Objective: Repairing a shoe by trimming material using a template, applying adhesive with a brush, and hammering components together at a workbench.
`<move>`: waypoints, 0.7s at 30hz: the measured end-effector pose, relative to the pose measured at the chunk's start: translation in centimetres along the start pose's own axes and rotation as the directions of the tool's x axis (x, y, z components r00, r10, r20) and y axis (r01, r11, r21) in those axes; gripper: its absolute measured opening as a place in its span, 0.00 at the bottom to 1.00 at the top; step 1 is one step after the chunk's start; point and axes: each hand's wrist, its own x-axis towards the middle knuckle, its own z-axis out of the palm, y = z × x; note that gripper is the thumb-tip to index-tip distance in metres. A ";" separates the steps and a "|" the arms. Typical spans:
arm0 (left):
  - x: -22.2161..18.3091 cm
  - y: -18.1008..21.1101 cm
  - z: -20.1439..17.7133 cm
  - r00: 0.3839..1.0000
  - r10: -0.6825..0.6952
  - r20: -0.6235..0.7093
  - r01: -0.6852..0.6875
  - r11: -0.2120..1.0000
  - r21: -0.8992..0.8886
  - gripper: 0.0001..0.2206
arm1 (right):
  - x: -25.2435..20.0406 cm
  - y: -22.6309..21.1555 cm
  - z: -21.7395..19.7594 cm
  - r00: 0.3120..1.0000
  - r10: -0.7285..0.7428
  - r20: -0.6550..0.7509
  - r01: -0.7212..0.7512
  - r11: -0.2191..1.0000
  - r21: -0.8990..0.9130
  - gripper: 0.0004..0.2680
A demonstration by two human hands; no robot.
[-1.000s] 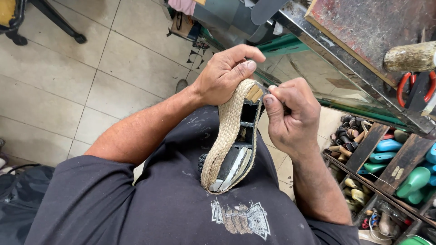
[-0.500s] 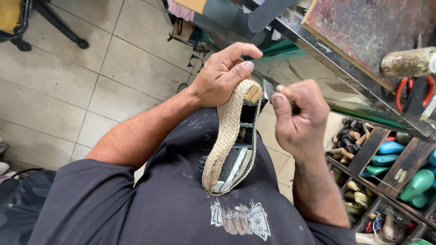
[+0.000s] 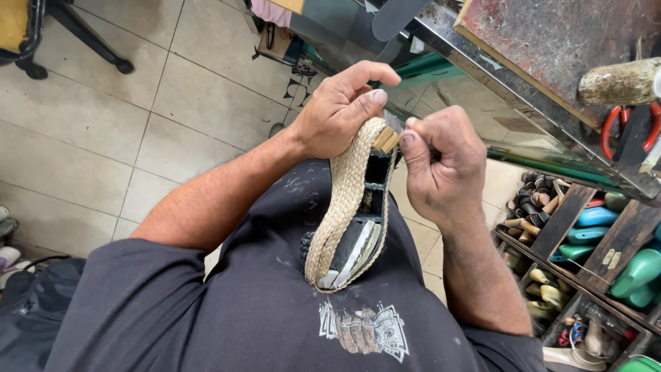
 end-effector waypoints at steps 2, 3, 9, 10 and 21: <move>-0.2 0.0 -0.1 0.999 -0.028 -0.024 0.029 0.999 0.045 0.10 | -0.7 0.1 0.3 1.000 0.004 -0.006 -0.004 1.000 0.023 0.03; -0.4 0.0 -0.1 0.997 -0.056 -0.054 0.060 0.995 0.085 0.10 | -1.1 0.2 0.5 1.000 0.009 -0.005 -0.009 0.999 0.047 0.02; -0.6 -0.2 0.1 0.997 -0.049 -0.063 0.051 0.998 0.040 0.09 | -1.9 -0.3 0.5 1.000 0.009 0.025 -0.009 1.000 0.004 0.02; -0.7 -0.2 0.1 0.997 -0.051 -0.064 0.054 0.998 0.040 0.09 | -1.9 -0.6 0.4 1.000 0.011 0.025 -0.011 1.000 0.005 0.02; -0.6 -0.1 -0.2 0.998 -0.016 -0.058 0.020 0.998 0.058 0.10 | -4.3 -0.5 -0.3 0.998 0.037 0.058 -0.045 0.988 0.149 0.07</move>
